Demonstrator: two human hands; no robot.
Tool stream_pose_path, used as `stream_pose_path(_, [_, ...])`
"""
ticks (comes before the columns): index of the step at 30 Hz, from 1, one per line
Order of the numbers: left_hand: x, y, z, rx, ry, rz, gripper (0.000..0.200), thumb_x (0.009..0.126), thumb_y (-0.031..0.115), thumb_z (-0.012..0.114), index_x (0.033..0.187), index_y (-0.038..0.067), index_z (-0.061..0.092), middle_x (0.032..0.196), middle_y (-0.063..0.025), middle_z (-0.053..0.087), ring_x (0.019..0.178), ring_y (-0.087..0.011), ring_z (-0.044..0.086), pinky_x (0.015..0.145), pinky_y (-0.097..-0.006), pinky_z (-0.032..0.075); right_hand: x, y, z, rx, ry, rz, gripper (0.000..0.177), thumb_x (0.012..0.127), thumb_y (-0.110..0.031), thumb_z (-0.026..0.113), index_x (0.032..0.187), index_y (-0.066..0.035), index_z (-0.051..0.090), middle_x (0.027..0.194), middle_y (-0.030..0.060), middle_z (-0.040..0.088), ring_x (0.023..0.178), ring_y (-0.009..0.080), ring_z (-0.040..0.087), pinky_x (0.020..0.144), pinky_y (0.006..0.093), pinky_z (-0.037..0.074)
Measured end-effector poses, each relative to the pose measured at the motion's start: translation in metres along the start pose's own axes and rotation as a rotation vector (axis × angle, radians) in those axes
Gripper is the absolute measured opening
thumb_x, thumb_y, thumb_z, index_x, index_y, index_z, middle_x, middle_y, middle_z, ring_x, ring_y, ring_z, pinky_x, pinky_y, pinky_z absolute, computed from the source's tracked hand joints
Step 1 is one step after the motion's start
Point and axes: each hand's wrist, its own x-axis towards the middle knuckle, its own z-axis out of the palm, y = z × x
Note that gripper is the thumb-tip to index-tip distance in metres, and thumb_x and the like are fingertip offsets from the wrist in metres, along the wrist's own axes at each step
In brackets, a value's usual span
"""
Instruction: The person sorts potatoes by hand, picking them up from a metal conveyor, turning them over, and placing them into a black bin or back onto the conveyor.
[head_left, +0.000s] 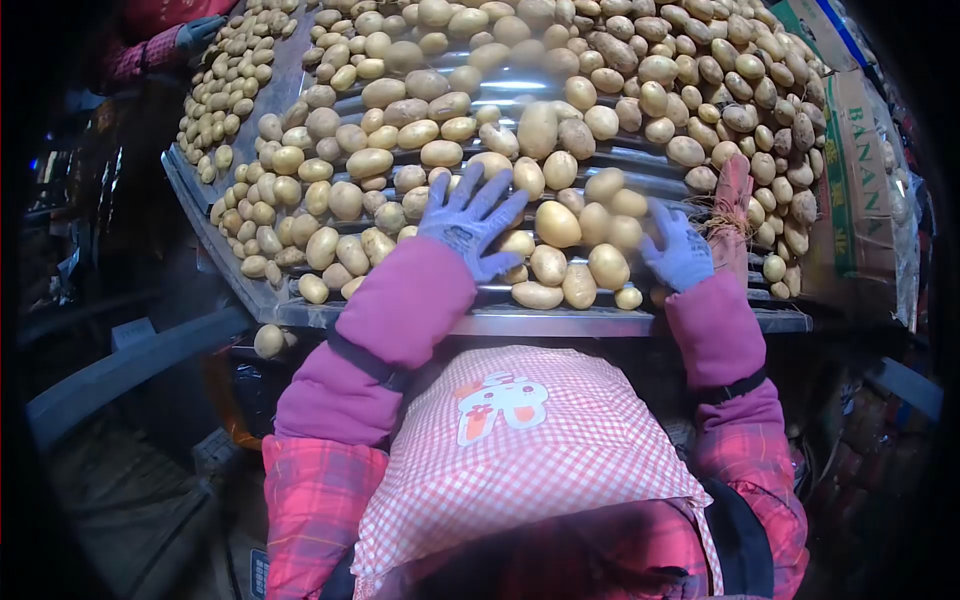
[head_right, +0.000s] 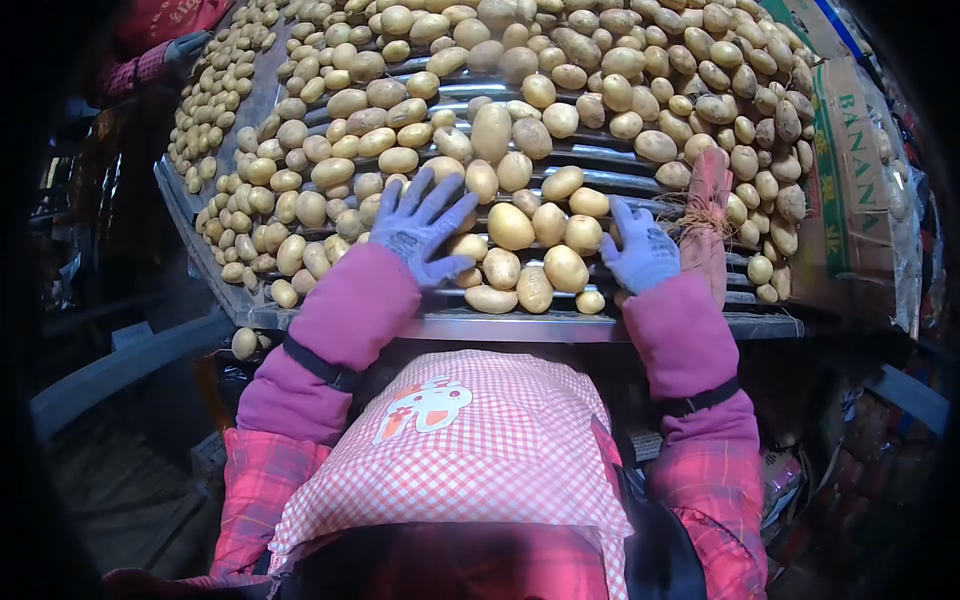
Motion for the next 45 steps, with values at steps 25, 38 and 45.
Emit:
stream_pose_path(25, [0.056, 0.032, -0.021, 0.11, -0.267, -0.279, 0.06, 0.072, 0.037, 0.07, 0.125, 0.019, 0.047, 0.125, -0.0095, 0.043, 0.107, -0.024, 0.054, 0.078, -0.0448, 0.043, 0.011, -0.057, -0.023, 0.984, -0.319, -0.124, 0.055, 0.084, -0.034, 0.069, 0.126, -0.005, 0.05, 0.108, 0.0037, 0.058, 0.095, 0.0103, 0.055, 0.082, 0.0255, 0.047])
stream_pose_path(38, [-0.003, -0.016, -0.036, -2.57, 0.153, -0.36, 0.055, 0.087, 0.018, 0.059, 0.138, 0.011, 0.04, 0.131, -0.015, 0.049, 0.118, -0.0301, 0.051, 0.093, -0.0473, 0.05, 0.064, -0.097, -0.013, 1.753, -0.597, 0.16, 0.045, 0.093, -0.033, 0.055, 0.129, -0.007, 0.047, 0.12, 0.0114, 0.056, 0.099, 0.0256, 0.06, 0.085, 0.0392, 0.051])
stream_pose_path(45, [-0.014, -0.034, -0.019, -2.202, 0.607, 0.08, 0.057, 0.091, 0.018, 0.056, 0.14, 0.002, 0.032, 0.14, -0.0132, 0.043, 0.127, -0.0245, 0.044, 0.106, -0.0367, 0.04, 0.088, -0.174, -0.02, 1.801, -0.802, 0.059, 0.053, 0.093, -0.032, 0.053, 0.136, -0.004, 0.039, 0.129, 0.0141, 0.052, 0.111, 0.0287, 0.057, 0.095, 0.0444, 0.047])
